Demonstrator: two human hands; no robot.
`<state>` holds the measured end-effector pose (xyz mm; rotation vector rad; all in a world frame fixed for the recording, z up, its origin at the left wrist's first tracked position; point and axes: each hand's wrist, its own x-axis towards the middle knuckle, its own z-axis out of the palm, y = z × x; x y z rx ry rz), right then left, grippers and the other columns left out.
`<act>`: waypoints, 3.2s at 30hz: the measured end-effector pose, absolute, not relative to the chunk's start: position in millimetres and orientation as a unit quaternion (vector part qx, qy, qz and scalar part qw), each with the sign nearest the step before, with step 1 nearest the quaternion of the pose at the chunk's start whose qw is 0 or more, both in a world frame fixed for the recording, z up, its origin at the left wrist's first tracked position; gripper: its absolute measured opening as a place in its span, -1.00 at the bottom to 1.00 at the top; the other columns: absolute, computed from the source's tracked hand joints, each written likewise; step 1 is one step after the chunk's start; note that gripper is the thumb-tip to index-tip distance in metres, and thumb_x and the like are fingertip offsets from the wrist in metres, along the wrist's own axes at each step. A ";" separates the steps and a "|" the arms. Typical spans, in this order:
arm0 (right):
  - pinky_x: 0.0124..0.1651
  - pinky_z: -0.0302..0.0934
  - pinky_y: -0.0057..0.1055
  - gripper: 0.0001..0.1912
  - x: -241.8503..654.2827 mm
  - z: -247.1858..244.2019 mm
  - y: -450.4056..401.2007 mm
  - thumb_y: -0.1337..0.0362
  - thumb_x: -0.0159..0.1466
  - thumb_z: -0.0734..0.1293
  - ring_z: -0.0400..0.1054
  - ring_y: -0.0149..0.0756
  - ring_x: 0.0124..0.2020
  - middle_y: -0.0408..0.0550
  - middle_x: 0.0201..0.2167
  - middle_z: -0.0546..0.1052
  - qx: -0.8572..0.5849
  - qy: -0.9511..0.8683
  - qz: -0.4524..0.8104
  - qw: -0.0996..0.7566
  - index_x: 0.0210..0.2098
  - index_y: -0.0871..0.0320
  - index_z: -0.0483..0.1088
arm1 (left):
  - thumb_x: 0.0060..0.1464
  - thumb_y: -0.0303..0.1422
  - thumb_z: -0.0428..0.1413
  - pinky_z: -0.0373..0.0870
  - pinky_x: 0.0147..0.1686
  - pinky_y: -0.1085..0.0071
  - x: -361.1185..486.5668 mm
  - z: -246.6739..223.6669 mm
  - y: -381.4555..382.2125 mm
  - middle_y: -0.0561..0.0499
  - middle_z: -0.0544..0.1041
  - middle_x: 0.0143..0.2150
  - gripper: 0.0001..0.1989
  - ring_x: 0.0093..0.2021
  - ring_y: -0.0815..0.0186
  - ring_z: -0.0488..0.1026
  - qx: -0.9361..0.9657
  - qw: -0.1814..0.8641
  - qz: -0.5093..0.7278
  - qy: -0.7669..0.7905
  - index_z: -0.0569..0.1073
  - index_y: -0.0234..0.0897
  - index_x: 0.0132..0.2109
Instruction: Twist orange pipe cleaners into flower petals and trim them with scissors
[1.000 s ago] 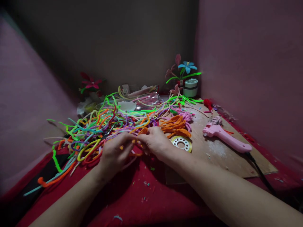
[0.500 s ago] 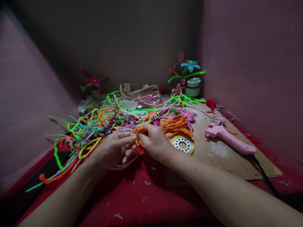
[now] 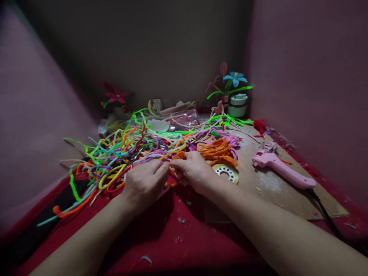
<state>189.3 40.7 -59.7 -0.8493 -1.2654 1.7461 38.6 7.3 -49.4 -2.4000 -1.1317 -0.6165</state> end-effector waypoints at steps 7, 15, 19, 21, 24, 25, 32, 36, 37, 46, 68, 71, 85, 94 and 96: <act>-0.65 -0.11 -0.56 -0.90 194.1 -50.0 40.2 0.32 0.05 0.31 0.01 -0.59 -0.72 -0.27 -0.69 0.27 -0.301 -0.534 0.661 0.433 -0.52 0.22 0.32 | 0.14 -0.20 -0.07 0.35 -0.30 0.41 28.3 -34.3 22.3 -0.07 0.51 -0.34 -0.68 -0.33 0.31 0.45 -0.656 -0.415 -0.418 -0.472 0.47 -0.34 -0.27; -0.36 0.17 -0.48 -0.92 193.1 -49.1 40.7 0.41 0.09 0.25 0.30 -0.45 -0.49 -0.15 -0.54 0.44 -0.313 -0.683 0.474 0.459 -0.49 0.22 0.38 | 0.11 -0.21 -0.02 0.30 -0.53 0.51 26.8 -29.4 21.3 -0.08 0.52 -0.49 -0.71 -0.57 0.40 0.40 -0.582 -0.651 -0.259 -0.412 0.42 -0.38 -0.32; -0.34 0.17 -0.46 -0.88 193.1 -54.8 39.8 0.44 0.11 0.23 0.30 -0.42 -0.47 -0.13 -0.52 0.46 -0.356 -0.716 0.369 0.474 -0.47 0.21 0.39 | 0.09 -0.24 -0.03 0.19 -0.63 0.54 33.1 -30.7 16.9 0.05 0.42 -0.64 -0.78 -0.68 0.44 0.28 -0.625 -0.571 -0.244 -0.472 0.34 -0.30 -0.39; -0.33 0.16 -0.45 -0.87 192.6 -55.6 39.4 0.44 0.12 0.22 0.31 -0.40 -0.45 -0.12 -0.51 0.47 -0.374 -0.711 0.351 0.481 -0.47 0.20 0.40 | 0.07 -0.28 -0.03 0.16 -0.60 0.52 37.5 -34.7 15.6 0.06 0.37 -0.64 -0.79 -0.66 0.43 0.25 -0.707 -0.396 -0.270 -0.520 0.33 -0.28 -0.45; -0.29 0.17 -0.44 -0.87 191.3 -55.1 40.5 0.43 0.12 0.22 0.31 -0.39 -0.43 -0.11 -0.50 0.48 -0.385 -0.680 0.388 0.488 -0.48 0.21 0.40 | 0.04 -0.36 -0.03 0.15 -0.51 0.49 41.1 -42.3 15.1 0.06 0.35 -0.58 -0.85 -0.56 0.40 0.25 -0.790 -0.106 -0.298 -0.525 0.37 -0.27 -0.44; -0.30 0.17 -0.45 -0.88 190.7 -54.8 40.9 0.42 0.11 0.23 0.31 -0.40 -0.44 -0.12 -0.50 0.47 -0.387 -0.665 0.407 0.492 -0.49 0.21 0.40 | 0.04 -0.37 -0.04 0.16 -0.49 0.48 41.3 -44.4 15.2 0.06 0.35 -0.57 -0.85 -0.54 0.39 0.25 -0.798 -0.066 -0.299 -0.519 0.39 -0.26 -0.41; -0.41 0.14 -0.50 -0.86 184.6 -57.9 37.3 0.26 0.09 0.29 0.21 -0.49 -0.54 -0.22 -0.60 0.36 -0.310 -0.537 0.599 0.507 -0.47 0.23 0.39 | 0.08 -0.26 -0.01 0.13 -0.62 0.53 40.3 -41.2 13.6 0.13 0.28 -0.67 -0.79 -0.66 0.46 0.18 -0.716 -0.279 -0.338 -0.543 0.37 -0.28 -0.42; -0.39 0.14 -0.52 -0.88 188.2 -43.0 33.3 0.28 0.08 0.32 0.22 -0.51 -0.52 -0.22 -0.57 0.37 -0.277 -0.540 0.570 0.554 -0.53 0.21 0.36 | 0.04 -0.21 0.02 0.20 -0.64 0.52 37.6 -27.6 19.5 0.11 0.39 -0.62 -0.78 -0.67 0.44 0.26 -0.624 -0.463 -0.349 -0.525 0.36 -0.29 -0.39; -0.43 0.12 -0.53 -0.87 191.8 -34.8 33.5 0.30 0.08 0.31 0.19 -0.53 -0.55 -0.23 -0.60 0.36 -0.272 -0.547 0.562 0.558 -0.56 0.21 0.34 | 0.06 -0.20 0.00 0.22 -0.62 0.52 38.3 -23.5 23.1 0.10 0.41 -0.59 -0.76 -0.64 0.44 0.28 -0.604 -0.466 -0.374 -0.526 0.36 -0.29 -0.39; -0.69 -0.03 -0.55 -0.85 254.4 5.1 67.3 0.36 0.10 0.20 0.12 -0.54 -0.74 -0.21 -0.71 0.32 -0.286 -0.330 0.585 0.684 -0.60 0.20 0.25 | -0.06 -0.41 0.09 0.22 -0.40 0.49 111.2 -25.0 58.9 0.05 0.46 -0.43 -0.91 -0.42 0.38 0.33 -0.821 -0.212 -0.238 -0.474 0.48 -0.29 -0.36; -0.70 0.03 -0.54 -0.92 283.9 -28.1 85.4 0.39 0.04 0.17 0.13 -0.51 -0.77 -0.21 -0.74 0.31 -0.336 -0.207 0.543 0.741 -0.57 0.19 0.24 | -0.06 -0.35 0.01 0.02 -0.64 0.55 122.6 -22.3 67.3 0.14 0.30 -0.65 -0.85 -0.64 0.47 0.17 -0.788 -0.327 -0.178 -0.490 0.34 -0.30 -0.51; -0.67 0.08 -0.54 -0.93 282.5 -28.0 85.0 0.40 0.06 0.18 0.14 -0.51 -0.76 -0.23 -0.75 0.30 -0.343 -0.219 0.549 0.730 -0.53 0.20 0.26 | -0.08 -0.34 0.05 -0.02 -0.67 0.57 116.5 -16.2 70.2 0.15 0.29 -0.65 -0.87 -0.67 0.51 0.15 -0.744 -0.394 -0.216 -0.495 0.33 -0.31 -0.49; -0.67 -0.01 -0.60 -0.90 273.6 -32.0 82.3 0.47 0.10 0.16 0.10 -0.58 -0.73 -0.27 -0.70 0.25 -0.419 -0.251 0.515 0.705 -0.50 0.20 0.25 | -0.31 -0.44 0.25 -0.13 -0.75 0.62 129.9 -42.1 87.7 0.26 0.18 -0.73 -0.72 -0.77 0.61 0.04 -0.485 -0.628 -0.405 -0.454 0.30 -0.31 -0.41; -0.76 -0.14 -0.60 -0.92 264.7 -38.0 73.3 0.44 0.04 0.28 0.02 -0.58 -0.79 -0.26 -0.77 0.25 -0.379 -0.299 0.638 0.599 -0.55 0.22 0.27 | -0.18 -0.34 0.19 0.15 -0.64 0.56 148.4 -42.5 79.6 0.16 0.36 -0.61 -0.78 -0.67 0.52 0.23 -0.610 -0.516 -0.424 -0.427 0.32 -0.31 -0.38; -0.74 -0.09 -0.59 -0.89 269.0 -36.5 76.7 0.43 0.09 0.24 0.06 -0.56 -0.79 -0.26 -0.77 0.26 -0.388 -0.282 0.594 0.646 -0.56 0.21 0.26 | -0.13 -0.29 0.16 0.17 -0.60 0.55 145.1 -43.2 82.8 0.14 0.36 -0.57 -0.80 -0.63 0.50 0.24 -0.661 -0.427 -0.420 -0.453 0.34 -0.31 -0.37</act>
